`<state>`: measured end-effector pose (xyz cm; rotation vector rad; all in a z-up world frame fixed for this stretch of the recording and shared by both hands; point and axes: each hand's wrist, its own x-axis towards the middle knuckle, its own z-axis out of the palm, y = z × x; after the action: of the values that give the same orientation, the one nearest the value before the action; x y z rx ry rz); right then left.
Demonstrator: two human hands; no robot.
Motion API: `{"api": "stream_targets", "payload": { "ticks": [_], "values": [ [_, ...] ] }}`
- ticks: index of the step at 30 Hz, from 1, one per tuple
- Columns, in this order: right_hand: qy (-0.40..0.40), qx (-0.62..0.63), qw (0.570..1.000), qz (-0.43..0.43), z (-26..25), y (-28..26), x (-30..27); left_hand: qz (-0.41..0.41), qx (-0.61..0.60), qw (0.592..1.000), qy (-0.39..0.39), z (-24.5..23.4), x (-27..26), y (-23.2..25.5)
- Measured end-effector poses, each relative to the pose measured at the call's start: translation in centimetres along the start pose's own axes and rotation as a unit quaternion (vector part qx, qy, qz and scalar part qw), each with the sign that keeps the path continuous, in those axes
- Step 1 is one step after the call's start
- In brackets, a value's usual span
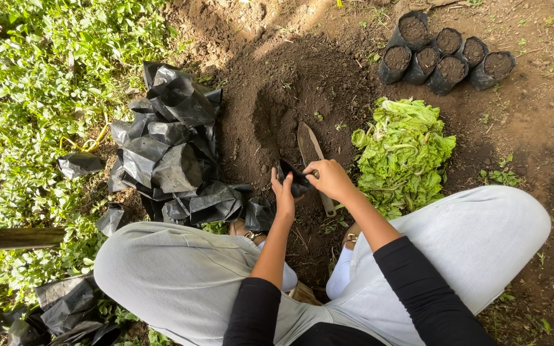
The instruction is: The person scoops soil from a pile on the ground using a small hand trowel and fills black plastic nursery bags. After filling each bag, the person places it aside with other filled bags. The person repeats this process for multiple bags throughout the clip.
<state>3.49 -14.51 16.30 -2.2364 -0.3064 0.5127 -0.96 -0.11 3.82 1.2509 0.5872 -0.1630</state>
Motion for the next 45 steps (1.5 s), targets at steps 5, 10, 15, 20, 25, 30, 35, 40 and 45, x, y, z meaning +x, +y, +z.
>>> {"api": "stream_targets", "payload": {
  "ticks": [5, 10, 15, 20, 25, 30, 35, 40, 45],
  "values": [
    [0.035, -0.121, 0.991, -0.042, 3.5, 4.6, 2.5, 0.018, 0.099, 0.993, -0.056, -0.3, 0.8, -1.0],
    [0.163, -0.071, 0.984, -0.011, 4.9, 7.0, 3.2, 0.024, 0.148, 0.988, -0.042, -0.1, -0.6, 0.4],
    [0.243, 0.106, 0.964, 0.022, 4.6, 8.7, 3.2, -0.005, 0.179, 0.982, -0.060, 0.0, -0.6, 0.5],
    [0.001, -0.105, 0.961, 0.254, 8.4, 12.5, 1.1, -0.069, 0.197, 0.978, 0.007, -1.4, 0.4, -1.5],
    [0.014, -0.104, 0.963, 0.248, 10.0, 14.8, 1.5, -0.063, 0.269, 0.961, 0.012, -2.1, 2.5, -4.9],
    [0.101, -0.006, 0.956, 0.276, 4.9, 15.3, 1.4, -0.017, 0.399, 0.916, 0.030, -1.2, -0.2, -1.8],
    [0.126, -0.184, 0.947, 0.230, -2.9, 6.7, -3.6, -0.013, 0.485, 0.873, 0.059, -1.7, 1.3, -4.3],
    [0.114, -0.216, 0.929, 0.279, -2.4, 4.5, -6.7, 0.014, 0.465, 0.883, 0.071, -1.1, 0.2, -2.5],
    [0.124, -0.102, 0.953, 0.258, 1.3, 9.9, -3.1, 0.041, 0.444, 0.892, 0.078, -0.6, -1.1, -0.4]
  ]
}}
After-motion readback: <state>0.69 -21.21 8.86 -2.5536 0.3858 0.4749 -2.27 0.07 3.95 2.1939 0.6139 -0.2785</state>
